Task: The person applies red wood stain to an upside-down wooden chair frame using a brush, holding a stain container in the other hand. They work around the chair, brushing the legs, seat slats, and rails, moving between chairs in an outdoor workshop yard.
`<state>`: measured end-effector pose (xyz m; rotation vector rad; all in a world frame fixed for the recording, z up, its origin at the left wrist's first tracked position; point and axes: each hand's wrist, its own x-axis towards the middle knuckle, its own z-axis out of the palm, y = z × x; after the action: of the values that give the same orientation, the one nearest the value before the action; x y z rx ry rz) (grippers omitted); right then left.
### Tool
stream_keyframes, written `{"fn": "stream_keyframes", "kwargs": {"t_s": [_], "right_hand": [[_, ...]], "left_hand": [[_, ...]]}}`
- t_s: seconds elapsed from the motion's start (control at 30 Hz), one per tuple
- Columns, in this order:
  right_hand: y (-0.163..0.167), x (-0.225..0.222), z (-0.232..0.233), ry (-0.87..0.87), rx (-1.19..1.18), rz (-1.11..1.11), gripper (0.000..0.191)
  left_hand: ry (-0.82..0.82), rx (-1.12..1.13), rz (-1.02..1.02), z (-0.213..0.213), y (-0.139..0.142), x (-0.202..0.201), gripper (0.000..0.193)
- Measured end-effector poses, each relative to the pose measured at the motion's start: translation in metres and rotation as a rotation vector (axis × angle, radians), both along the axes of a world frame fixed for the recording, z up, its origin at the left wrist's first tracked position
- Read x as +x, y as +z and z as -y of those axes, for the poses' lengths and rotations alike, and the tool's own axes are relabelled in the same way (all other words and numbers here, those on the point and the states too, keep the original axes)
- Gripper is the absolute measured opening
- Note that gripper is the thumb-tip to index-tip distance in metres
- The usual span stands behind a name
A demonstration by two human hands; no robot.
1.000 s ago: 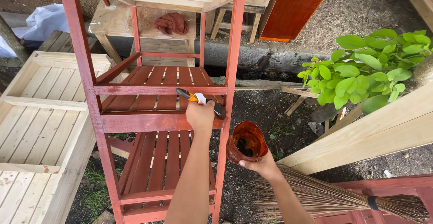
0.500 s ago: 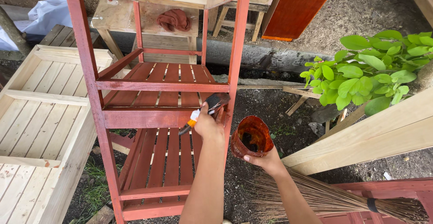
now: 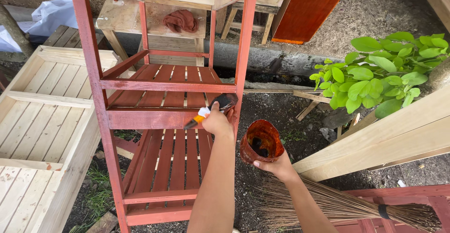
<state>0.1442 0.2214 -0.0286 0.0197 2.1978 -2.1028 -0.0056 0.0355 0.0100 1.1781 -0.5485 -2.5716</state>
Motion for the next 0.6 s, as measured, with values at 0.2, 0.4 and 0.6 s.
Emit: {"fn": "stream_keyframes", "kwargs": {"t_s": [0.2,0.4,0.6], "right_hand": [[0.001,-0.01,0.021,0.011,-0.085,0.001,0.091],[0.008,-0.014,0.038,0.057,-0.08,-0.038,0.09],[0.01,-0.018,0.04,0.027,-0.168,-0.007,0.092]], "left_hand": [[-0.181,-1.075,0.206,0.016,0.0,-0.003,0.034],[-0.518,-1.369,0.164,0.017,0.011,0.004,0.037],[-0.737,-1.825,0.109,0.012,0.037,-0.011,0.038]]}}
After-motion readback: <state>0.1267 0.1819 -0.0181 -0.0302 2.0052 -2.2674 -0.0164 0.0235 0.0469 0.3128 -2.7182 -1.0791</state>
